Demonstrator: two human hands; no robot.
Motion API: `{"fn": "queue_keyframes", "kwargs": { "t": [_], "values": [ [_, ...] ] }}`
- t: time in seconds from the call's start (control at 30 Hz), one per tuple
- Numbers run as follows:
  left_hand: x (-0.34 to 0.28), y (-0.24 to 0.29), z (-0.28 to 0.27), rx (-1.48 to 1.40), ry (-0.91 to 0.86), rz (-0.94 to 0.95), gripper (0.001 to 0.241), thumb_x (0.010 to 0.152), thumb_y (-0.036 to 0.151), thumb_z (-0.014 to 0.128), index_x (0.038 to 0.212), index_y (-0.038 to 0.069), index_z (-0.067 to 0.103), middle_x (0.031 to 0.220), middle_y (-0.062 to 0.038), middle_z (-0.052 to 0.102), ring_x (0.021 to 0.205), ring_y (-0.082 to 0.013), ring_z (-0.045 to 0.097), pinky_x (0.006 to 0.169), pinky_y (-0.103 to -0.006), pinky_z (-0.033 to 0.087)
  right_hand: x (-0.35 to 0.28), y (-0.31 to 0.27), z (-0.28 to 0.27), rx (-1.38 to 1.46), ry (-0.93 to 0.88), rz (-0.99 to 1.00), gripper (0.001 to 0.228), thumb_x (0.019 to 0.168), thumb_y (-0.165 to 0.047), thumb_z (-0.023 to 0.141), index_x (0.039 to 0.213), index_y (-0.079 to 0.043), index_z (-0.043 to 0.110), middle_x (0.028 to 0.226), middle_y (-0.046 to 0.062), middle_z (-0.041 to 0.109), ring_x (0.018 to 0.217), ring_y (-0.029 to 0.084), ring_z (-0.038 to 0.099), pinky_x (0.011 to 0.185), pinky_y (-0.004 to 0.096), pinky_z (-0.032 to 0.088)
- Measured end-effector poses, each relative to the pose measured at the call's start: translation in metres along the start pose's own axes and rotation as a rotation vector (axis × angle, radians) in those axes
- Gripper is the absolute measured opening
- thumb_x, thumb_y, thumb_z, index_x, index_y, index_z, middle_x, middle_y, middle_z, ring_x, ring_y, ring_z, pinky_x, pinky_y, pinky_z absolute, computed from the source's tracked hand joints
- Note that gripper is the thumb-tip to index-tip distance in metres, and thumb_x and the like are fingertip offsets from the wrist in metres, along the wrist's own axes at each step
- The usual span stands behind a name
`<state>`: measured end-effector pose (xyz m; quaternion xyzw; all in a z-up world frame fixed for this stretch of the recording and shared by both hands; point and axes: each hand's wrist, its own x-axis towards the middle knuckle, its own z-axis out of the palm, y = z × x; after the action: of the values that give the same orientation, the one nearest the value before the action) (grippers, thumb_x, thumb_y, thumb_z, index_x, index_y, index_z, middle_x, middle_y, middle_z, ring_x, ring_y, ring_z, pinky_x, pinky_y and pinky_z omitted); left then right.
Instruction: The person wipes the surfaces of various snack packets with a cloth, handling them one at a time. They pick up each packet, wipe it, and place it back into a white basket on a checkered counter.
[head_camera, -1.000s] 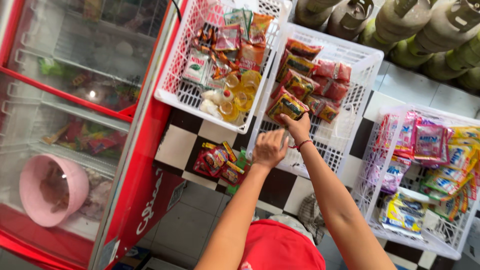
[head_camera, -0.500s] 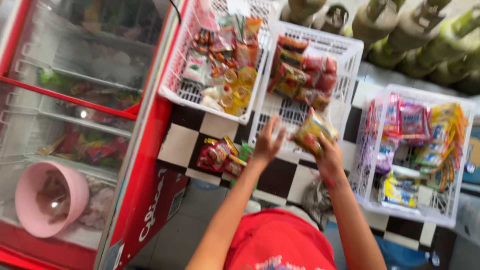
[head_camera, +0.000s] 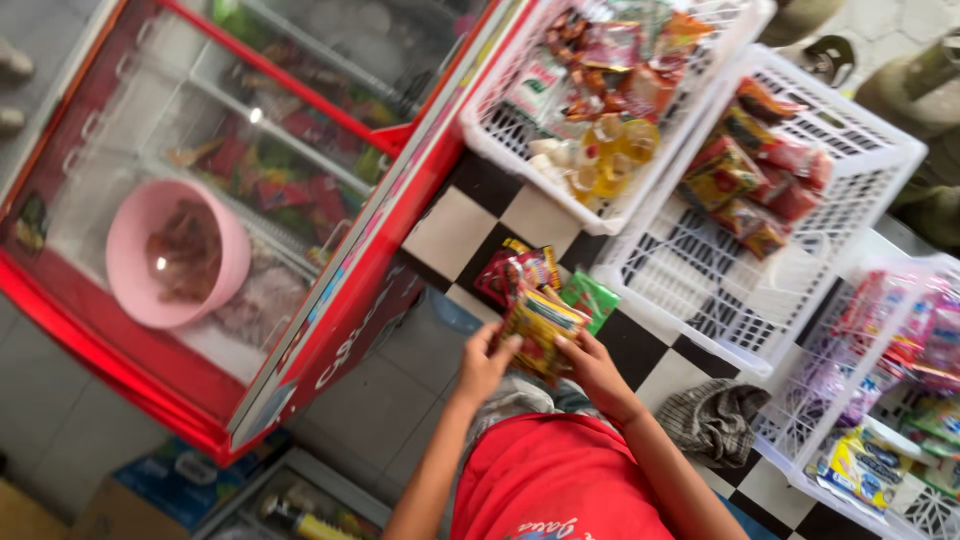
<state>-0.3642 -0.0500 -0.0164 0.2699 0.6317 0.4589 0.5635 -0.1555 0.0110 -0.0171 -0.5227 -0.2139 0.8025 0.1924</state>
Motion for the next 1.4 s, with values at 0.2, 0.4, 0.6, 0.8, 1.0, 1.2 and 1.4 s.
{"fn": "queue_keyframes", "kwargs": {
  "t": [0.2, 0.4, 0.6, 0.8, 1.0, 1.2, 1.4],
  "values": [
    [0.070, 0.007, -0.082, 0.324, 0.150, 0.132, 0.024, 0.094, 0.015, 0.069, 0.112, 0.000, 0.067, 0.091, -0.012, 0.073, 0.081, -0.0168, 0.068, 0.073, -0.0322, 0.054, 0.105, 0.004, 0.056, -0.072, -0.105, 0.053, 0.035, 0.103, -0.030, 0.068, 0.125, -0.004, 0.058, 0.102, 0.007, 0.062, 0.093, 0.018, 0.066, 0.082, 0.041, 0.065],
    [0.160, -0.005, -0.106, 0.708, 0.187, 0.192, 0.033, 0.098, 0.026, 0.067, 0.121, 0.003, 0.064, 0.116, -0.019, 0.071, 0.107, -0.0353, 0.066, 0.092, -0.0448, 0.053, 0.181, -0.004, 0.082, -0.056, 0.045, 0.229, 0.032, 0.101, -0.030, 0.061, 0.130, -0.016, 0.062, 0.107, 0.005, 0.066, 0.094, 0.017, 0.068, 0.082, 0.038, 0.062],
    [0.160, -0.041, -0.066, 1.088, 0.169, 0.301, 0.084, 0.098, 0.056, 0.060, 0.162, 0.015, 0.025, 0.165, -0.029, 0.020, 0.151, -0.0536, 0.019, 0.113, -0.0757, 0.020, 0.164, -0.012, 0.078, -0.033, 0.005, 0.181, 0.039, 0.100, -0.025, 0.057, 0.139, -0.018, 0.054, 0.115, 0.000, 0.067, 0.096, 0.014, 0.068, 0.080, 0.032, 0.056],
    [0.160, -0.066, -0.048, 1.163, 0.217, 0.203, 0.089, 0.099, 0.057, 0.058, 0.166, 0.019, 0.014, 0.169, -0.029, 0.000, 0.152, -0.0575, 0.004, 0.111, -0.0814, 0.014, 0.096, -0.011, 0.047, 0.083, 0.035, 0.094, 0.035, 0.101, -0.022, 0.056, 0.133, -0.008, 0.059, 0.107, 0.004, 0.071, 0.092, 0.014, 0.070, 0.076, 0.031, 0.057],
    [0.161, -0.026, -0.026, 1.190, 0.234, 0.149, 0.097, 0.092, 0.051, 0.067, 0.161, 0.009, 0.014, 0.161, -0.037, -0.002, 0.145, -0.0630, 0.001, 0.109, -0.0807, 0.010, 0.020, -0.003, -0.027, 0.100, 0.075, -0.048, 0.023, 0.105, -0.023, 0.063, 0.104, -0.001, 0.069, 0.061, -0.006, 0.044, 0.051, 0.005, 0.039, 0.050, 0.026, 0.035],
    [0.121, 0.065, 0.088, 0.652, 0.070, 0.786, 0.045, 0.101, 0.018, 0.068, 0.139, 0.000, 0.053, 0.146, -0.024, 0.056, 0.143, -0.0414, 0.051, 0.123, -0.0482, 0.040, -0.013, -0.041, -0.107, 0.320, 0.408, -0.269, 0.020, 0.099, -0.022, 0.065, 0.093, -0.003, 0.067, 0.053, -0.003, 0.041, 0.044, 0.009, 0.036, 0.045, 0.028, 0.030],
    [0.122, 0.071, 0.232, 0.741, -0.405, 0.821, 0.038, 0.095, 0.022, 0.067, 0.127, 0.002, 0.062, 0.129, -0.017, 0.065, 0.121, -0.0356, 0.062, 0.103, -0.0460, 0.047, 0.029, -0.087, -0.175, 0.030, 0.685, -0.474, 0.028, 0.095, -0.021, 0.070, 0.115, -0.002, 0.071, 0.096, 0.002, 0.071, 0.086, 0.009, 0.065, 0.072, 0.025, 0.054]
  ]
}}
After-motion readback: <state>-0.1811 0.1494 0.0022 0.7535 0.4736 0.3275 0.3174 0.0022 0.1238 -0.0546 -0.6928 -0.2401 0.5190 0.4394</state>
